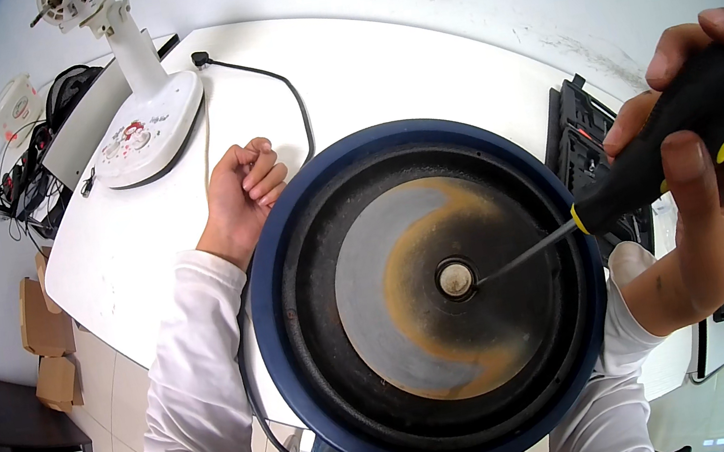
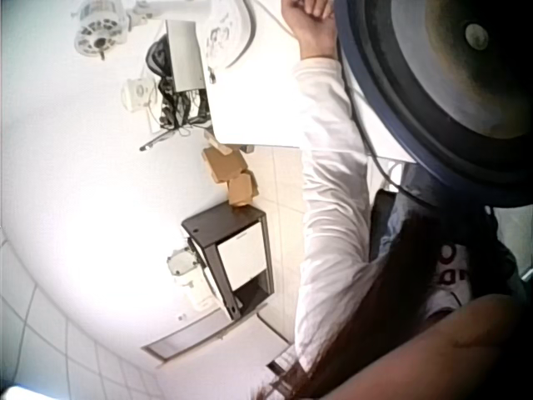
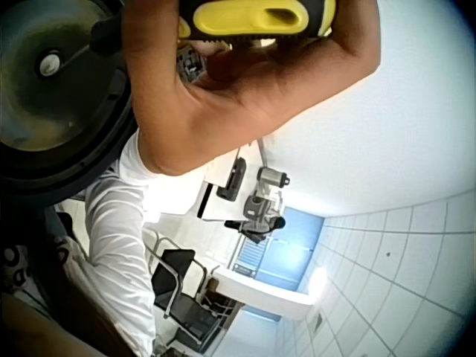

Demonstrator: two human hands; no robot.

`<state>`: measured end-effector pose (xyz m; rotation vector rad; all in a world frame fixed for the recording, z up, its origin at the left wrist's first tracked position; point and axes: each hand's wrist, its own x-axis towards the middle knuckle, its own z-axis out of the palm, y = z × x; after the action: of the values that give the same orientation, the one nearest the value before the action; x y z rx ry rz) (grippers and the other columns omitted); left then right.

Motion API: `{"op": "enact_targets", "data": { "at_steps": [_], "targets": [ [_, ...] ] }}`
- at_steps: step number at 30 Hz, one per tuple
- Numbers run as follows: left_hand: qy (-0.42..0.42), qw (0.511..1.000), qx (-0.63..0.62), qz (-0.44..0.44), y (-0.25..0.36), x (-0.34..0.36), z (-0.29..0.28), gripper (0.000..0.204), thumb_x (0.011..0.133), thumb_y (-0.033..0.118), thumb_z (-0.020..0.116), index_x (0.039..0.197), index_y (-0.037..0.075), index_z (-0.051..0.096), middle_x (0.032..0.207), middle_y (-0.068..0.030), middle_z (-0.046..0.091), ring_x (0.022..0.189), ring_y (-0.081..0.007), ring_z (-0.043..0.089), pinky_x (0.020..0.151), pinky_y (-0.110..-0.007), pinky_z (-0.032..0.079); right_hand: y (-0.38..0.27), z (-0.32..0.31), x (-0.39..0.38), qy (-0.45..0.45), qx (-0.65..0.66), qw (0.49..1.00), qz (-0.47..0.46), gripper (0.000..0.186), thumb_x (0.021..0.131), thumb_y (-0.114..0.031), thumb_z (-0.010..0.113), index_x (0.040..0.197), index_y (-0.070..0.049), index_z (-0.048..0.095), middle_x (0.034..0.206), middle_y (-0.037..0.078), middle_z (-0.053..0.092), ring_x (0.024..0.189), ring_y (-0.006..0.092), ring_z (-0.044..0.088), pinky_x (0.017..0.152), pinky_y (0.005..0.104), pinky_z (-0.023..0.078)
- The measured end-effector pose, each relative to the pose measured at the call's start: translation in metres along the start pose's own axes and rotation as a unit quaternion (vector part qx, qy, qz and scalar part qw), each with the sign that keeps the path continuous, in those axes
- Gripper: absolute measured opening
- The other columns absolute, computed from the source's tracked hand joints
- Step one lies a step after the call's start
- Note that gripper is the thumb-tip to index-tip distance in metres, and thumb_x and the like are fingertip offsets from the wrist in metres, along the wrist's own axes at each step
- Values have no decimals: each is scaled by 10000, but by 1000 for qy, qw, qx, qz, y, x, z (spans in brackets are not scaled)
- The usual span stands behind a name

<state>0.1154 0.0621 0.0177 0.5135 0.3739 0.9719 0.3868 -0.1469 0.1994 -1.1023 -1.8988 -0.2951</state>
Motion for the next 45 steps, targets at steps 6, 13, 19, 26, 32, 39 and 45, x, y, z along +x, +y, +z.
{"op": "enact_targets", "data": {
  "at_steps": [6, 13, 19, 26, 32, 39, 45],
  "targets": [
    [1, 1000, 16, 3, 1, 1, -2, 127, 857, 76, 367, 848, 30, 485, 503, 37, 262, 453, -72, 265, 411, -219, 258, -1, 9, 0, -6, 34, 999, -1, 633, 788, -243, 710, 1299, -67, 380, 1008, 129, 517, 670, 200, 652, 603, 280, 567],
    [1, 1000, 16, 4, 0, 0, 0, 122, 853, 72, 375, 843, 31, 488, 502, 38, 263, 451, -71, 264, 409, -216, 259, 0, -1, 0, -64, 76, 995, -15, 620, 799, -220, 711, 1295, -77, 366, 1037, 132, 497, 691, 232, 673, 615, 308, 584],
    [10, 1000, 0, 2, -1, -1, 2, 115, 853, 68, 379, 841, 32, 487, 502, 37, 266, 447, -69, 265, 405, -212, 263, 3, -2, -1, -39, 50, 998, 28, 606, 809, -213, 694, 1301, -83, 367, 1063, 136, 479, 691, 249, 674, 624, 332, 593],
    [8, 1000, 13, 6, 0, 1, -1, 120, 856, 71, 374, 845, 31, 487, 502, 37, 269, 446, -70, 264, 403, -215, 265, -1, 0, -1, -24, 22, 998, 47, 592, 810, -202, 685, 1299, -79, 376, 1051, 137, 485, 686, 239, 668, 634, 343, 598],
    [1, 1000, 13, 3, 0, 1, -2, 125, 857, 70, 372, 849, 29, 490, 502, 36, 269, 449, -71, 266, 406, -217, 266, 8, -2, 0, -32, 33, 998, 52, 573, 831, -225, 663, 1304, -66, 379, 1048, 135, 491, 680, 222, 665, 641, 335, 595],
    [3, 1000, 1, -3, 0, 0, 0, 128, 858, 72, 371, 856, 29, 492, 505, 34, 269, 450, -72, 269, 408, -216, 266, 22, -13, -1, -6, 15, 998, 67, 558, 885, -304, 608, 1330, -62, 375, 1075, 122, 495, 699, 215, 675, 640, 305, 580],
    [5, 1000, 9, -2, -1, 0, 0, 124, 859, 74, 372, 856, 30, 488, 515, 34, 277, 455, -73, 269, 411, -219, 265, 28, -16, -1, 10, 1, 999, 32, 531, 905, -314, 591, 1323, -61, 382, 1092, 125, 498, 739, 236, 688, 654, 307, 578]
  ]
}}
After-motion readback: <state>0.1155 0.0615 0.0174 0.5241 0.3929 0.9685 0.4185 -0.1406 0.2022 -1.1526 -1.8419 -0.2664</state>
